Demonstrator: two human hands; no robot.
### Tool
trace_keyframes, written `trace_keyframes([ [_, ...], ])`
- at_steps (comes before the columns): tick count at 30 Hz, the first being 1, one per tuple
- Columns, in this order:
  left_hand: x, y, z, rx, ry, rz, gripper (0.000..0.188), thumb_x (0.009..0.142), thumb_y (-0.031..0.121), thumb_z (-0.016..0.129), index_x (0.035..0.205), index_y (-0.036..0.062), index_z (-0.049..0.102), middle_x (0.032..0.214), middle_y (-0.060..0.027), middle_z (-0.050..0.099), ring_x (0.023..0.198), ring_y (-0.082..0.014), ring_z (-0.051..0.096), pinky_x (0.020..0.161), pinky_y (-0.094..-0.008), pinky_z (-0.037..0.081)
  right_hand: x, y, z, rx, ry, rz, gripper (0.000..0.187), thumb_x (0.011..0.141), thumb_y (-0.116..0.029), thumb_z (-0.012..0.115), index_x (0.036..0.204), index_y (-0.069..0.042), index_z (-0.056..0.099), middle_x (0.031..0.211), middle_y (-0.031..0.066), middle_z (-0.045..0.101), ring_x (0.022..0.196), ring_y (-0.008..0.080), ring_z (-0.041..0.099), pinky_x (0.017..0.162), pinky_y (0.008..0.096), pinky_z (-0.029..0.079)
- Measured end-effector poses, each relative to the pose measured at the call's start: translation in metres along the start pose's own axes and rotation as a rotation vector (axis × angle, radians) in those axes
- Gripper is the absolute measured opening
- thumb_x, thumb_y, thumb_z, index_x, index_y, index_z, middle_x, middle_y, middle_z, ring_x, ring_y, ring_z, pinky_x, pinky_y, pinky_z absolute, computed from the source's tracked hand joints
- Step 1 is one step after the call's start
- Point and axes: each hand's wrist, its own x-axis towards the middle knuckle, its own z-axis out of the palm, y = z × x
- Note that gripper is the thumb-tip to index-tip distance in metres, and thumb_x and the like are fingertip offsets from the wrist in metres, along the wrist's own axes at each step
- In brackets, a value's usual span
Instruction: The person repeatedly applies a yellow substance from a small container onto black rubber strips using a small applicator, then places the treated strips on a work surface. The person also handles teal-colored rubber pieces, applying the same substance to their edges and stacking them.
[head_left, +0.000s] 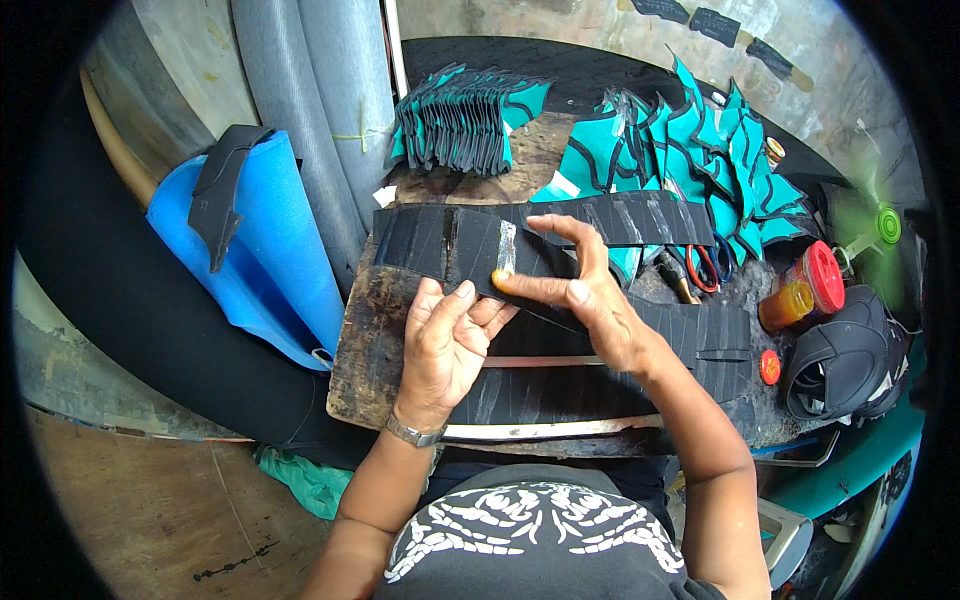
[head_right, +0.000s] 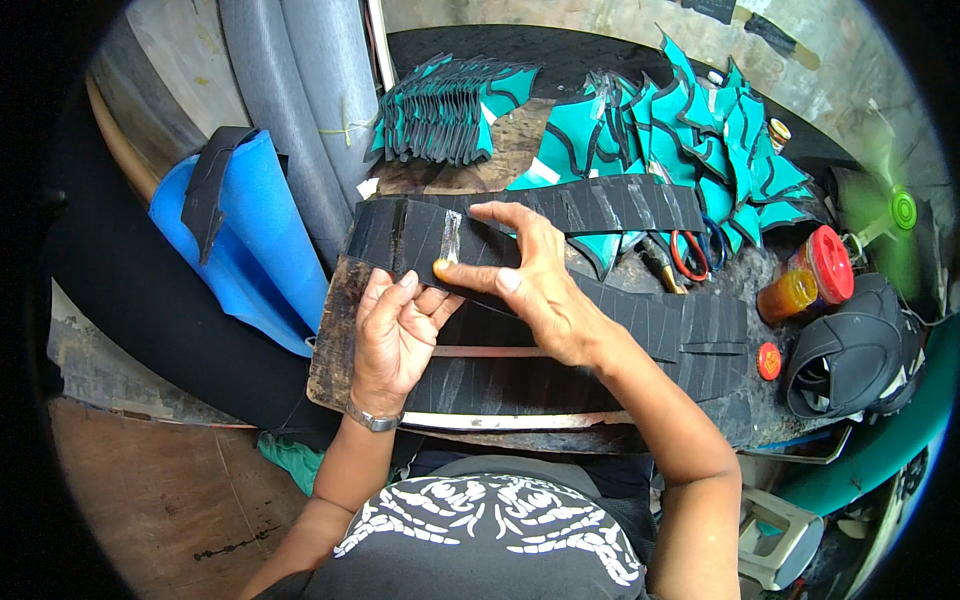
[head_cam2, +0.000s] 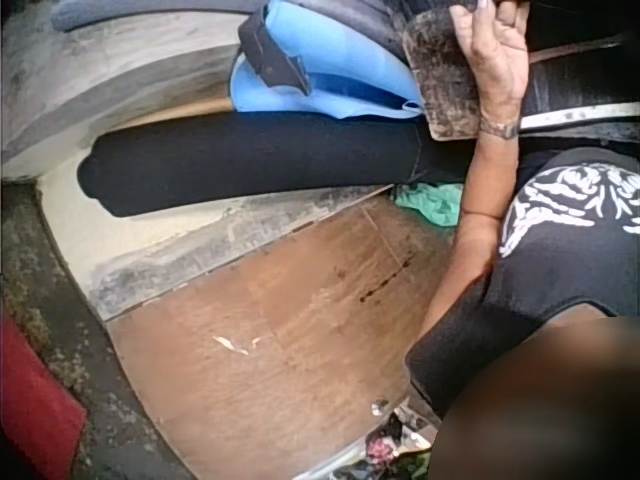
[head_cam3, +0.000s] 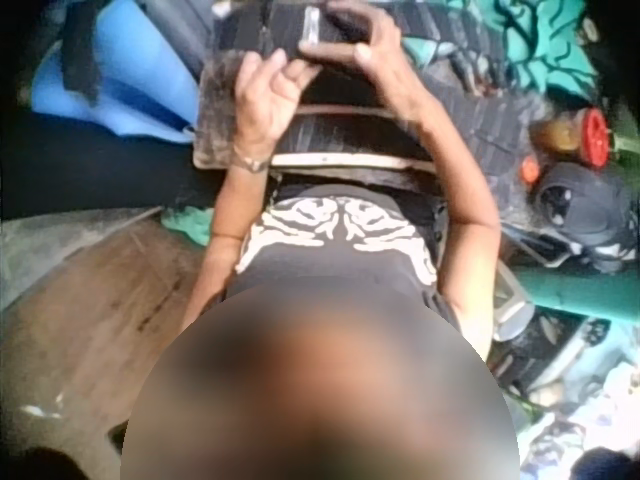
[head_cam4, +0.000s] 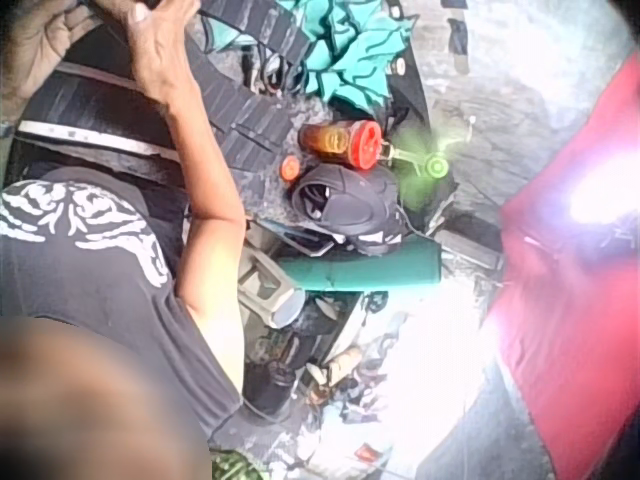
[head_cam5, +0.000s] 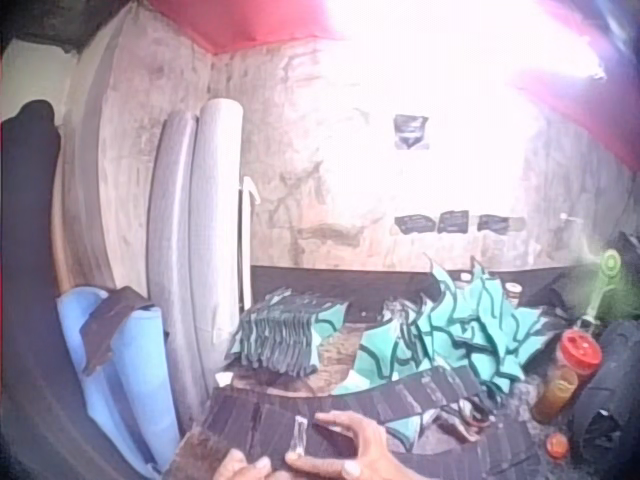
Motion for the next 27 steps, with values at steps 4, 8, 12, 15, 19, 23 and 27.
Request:
trace_keyframes([
  [4, 0.001, 0.001, 0.0, -0.008, -0.031, -0.003, 0.017, 0.096, 0.0, 0.051, 0.09, 0.015, 0.048, 0.091, -0.0063, 0.067, 0.1, -0.0269, 0.069, 0.093, -0.0492, 0.055, -0.006, -0.003, -0.001, 0.023, -0.016, -0.039, 0.07, 0.095, -0.058, 0.02, 0.123, -0.017, 0.07, 0.15, 0.0188, 0.032, 0.138, 0.0349, 0.026, 0.116, 0.0484, 0.01],
  [8, 0.0, 0.002, 0.0, 0.048, 0.055, -0.017, 0.014, 0.097, 0.001, 0.049, 0.091, 0.0141, 0.05, 0.1, -0.0111, 0.068, 0.103, -0.0295, 0.068, 0.094, -0.0488, 0.055, 0.001, 0.003, -0.006, 0.085, 0.102, -0.014, 0.063, 0.093, -0.053, 0.032, 0.123, -0.012, 0.069, 0.15, 0.0187, 0.03, 0.141, 0.0335, 0.023, 0.117, 0.0495, 0.01],
  [12, 0.0, 0.002, 0.0, 0.021, -0.033, -0.012, 0.012, 0.097, 0.002, 0.049, 0.096, 0.0131, 0.051, 0.107, -0.0134, 0.067, 0.106, -0.0306, 0.067, 0.095, -0.0494, 0.054, 0.012, 0.007, -0.008, -0.272, 0.202, -0.087, 0.045, 0.088, -0.034, 0.051, 0.127, -0.018, 0.066, 0.15, 0.0194, 0.029, 0.14, 0.0374, 0.024, 0.117, 0.0499, 0.013],
  [15, 0.001, 0.003, 0.002, 0.033, -0.037, -0.009, 0.012, 0.097, 0.001, 0.049, 0.099, 0.0131, 0.052, 0.108, -0.0142, 0.067, 0.107, -0.0309, 0.067, 0.096, -0.0498, 0.054, 0.015, 0.006, -0.007, -0.431, 0.207, -0.09, 0.045, 0.081, -0.024, 0.057, 0.124, -0.021, 0.067, 0.149, 0.0196, 0.03, 0.14, 0.0401, 0.023, 0.116, 0.0516, 0.013],
  [19, -0.001, 0.002, 0.007, 0.072, 0.052, -0.011, 0.014, 0.097, 0.001, 0.049, 0.1, 0.014, 0.054, 0.105, -0.0128, 0.068, 0.105, -0.0294, 0.068, 0.095, -0.0495, 0.054, 0.012, 0.005, -0.005, -0.509, 0.228, -0.156, 0.047, 0.076, -0.019, 0.058, 0.121, -0.02, 0.068, 0.148, 0.0188, 0.032, 0.14, 0.0392, 0.025, 0.115, 0.0546, 0.012],
  [23, -0.001, 0.003, 0.007, 0.039, 0.007, -0.009, 0.017, 0.097, 0.0, 0.049, 0.097, 0.0157, 0.054, 0.098, -0.0079, 0.068, 0.1, -0.0261, 0.069, 0.095, -0.0487, 0.054, 0.003, 0.003, 0.002, -0.574, 0.258, -0.279, 0.046, 0.073, -0.022, 0.057, 0.117, -0.02, 0.069, 0.144, 0.0165, 0.04, 0.138, 0.0365, 0.03, 0.115, 0.0565, 0.009],
  [27, 0.0, 0.002, 0.003, 0.028, -0.003, -0.007, 0.018, 0.096, -0.001, 0.05, 0.094, 0.017, 0.054, 0.092, -0.0047, 0.068, 0.098, -0.0247, 0.069, 0.093, -0.0478, 0.055, -0.013, -0.001, 0.012, -0.697, 0.24, -0.411, 0.049, 0.07, -0.029, 0.054, 0.115, -0.02, 0.072, 0.137, 0.0139, 0.045, 0.134, 0.0329, 0.035, 0.117, 0.0582, 0.008],
])
